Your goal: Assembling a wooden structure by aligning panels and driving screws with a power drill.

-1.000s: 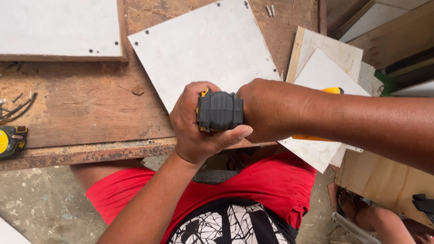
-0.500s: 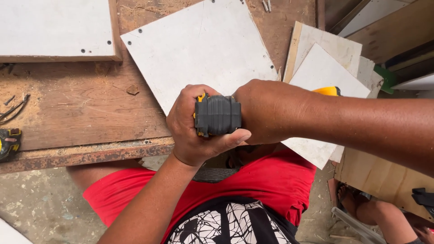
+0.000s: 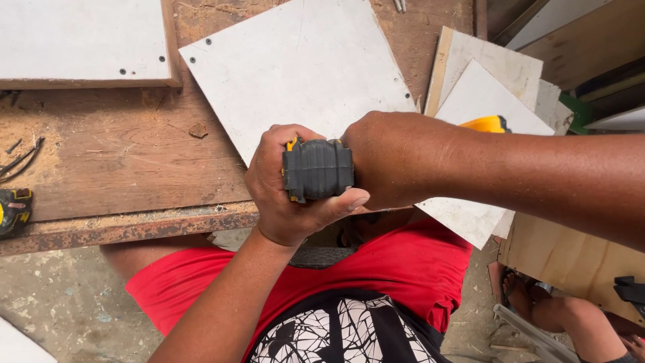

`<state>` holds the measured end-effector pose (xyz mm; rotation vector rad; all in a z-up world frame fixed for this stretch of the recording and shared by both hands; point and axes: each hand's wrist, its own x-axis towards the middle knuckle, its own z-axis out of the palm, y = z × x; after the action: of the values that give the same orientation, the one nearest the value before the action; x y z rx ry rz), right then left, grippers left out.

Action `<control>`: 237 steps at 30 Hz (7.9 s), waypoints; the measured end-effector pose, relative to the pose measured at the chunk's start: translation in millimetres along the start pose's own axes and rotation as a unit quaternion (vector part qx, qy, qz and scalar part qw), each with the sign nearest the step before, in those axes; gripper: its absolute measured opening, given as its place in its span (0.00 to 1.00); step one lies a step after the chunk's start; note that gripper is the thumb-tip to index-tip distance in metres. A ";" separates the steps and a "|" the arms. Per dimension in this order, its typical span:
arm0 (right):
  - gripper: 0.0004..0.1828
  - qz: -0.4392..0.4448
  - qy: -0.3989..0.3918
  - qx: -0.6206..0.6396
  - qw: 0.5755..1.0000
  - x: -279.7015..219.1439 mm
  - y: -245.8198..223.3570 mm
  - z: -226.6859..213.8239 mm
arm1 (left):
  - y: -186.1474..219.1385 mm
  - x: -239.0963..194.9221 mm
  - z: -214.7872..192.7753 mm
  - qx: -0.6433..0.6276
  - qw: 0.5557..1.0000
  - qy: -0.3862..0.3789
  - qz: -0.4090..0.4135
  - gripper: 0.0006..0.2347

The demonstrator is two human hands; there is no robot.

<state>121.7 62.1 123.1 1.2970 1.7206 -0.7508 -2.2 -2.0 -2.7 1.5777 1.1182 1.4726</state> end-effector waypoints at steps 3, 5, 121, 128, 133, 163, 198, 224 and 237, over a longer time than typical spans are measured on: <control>0.17 0.025 -0.008 0.005 1.000 -1.1 0.3 -0.4 | -0.3 -0.9 2.4 -0.016 1.000 0.003 0.004 0.28; 0.15 0.031 -0.005 0.012 0.999 -1.9 0.0 -1.5 | 0.4 0.1 3.4 -0.006 1.000 0.003 0.015 0.28; 0.41 0.222 0.507 0.238 0.798 75.7 178.2 252.0 | -71.4 -95.6 -60.7 0.392 0.908 -0.112 -0.092 0.42; 0.41 0.213 0.503 0.226 0.807 92.2 189.6 256.1 | -97.3 -86.9 -57.9 0.360 0.918 -0.138 -0.092 0.42; 0.41 0.220 0.495 0.231 0.808 88.4 182.7 249.9 | -111.8 -89.6 -63.3 0.388 0.908 -0.141 -0.064 0.36; 0.42 0.002 0.240 0.914 0.326 164.5 -14.1 189.5 | -107.5 -10.8 -57.1 0.278 0.887 -0.021 -0.368 0.25; 0.44 -0.055 0.321 0.882 0.342 132.6 -1.4 196.5 | -5.0 -28.2 -13.8 -0.111 0.832 0.006 -0.544 0.43; 0.21 -0.143 0.215 0.878 0.403 145.0 -5.7 255.5 | -104.2 -34.7 -69.8 0.362 0.899 0.055 -0.239 0.11; 0.30 -0.114 0.209 0.878 0.415 150.8 -9.3 252.9 | -117.1 -75.5 -74.9 0.471 0.873 0.004 -0.124 0.09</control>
<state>161.3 -84.0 -129.7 2.6009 0.7762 -3.0640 -90.3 -31.3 -130.8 1.9078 2.1483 0.7509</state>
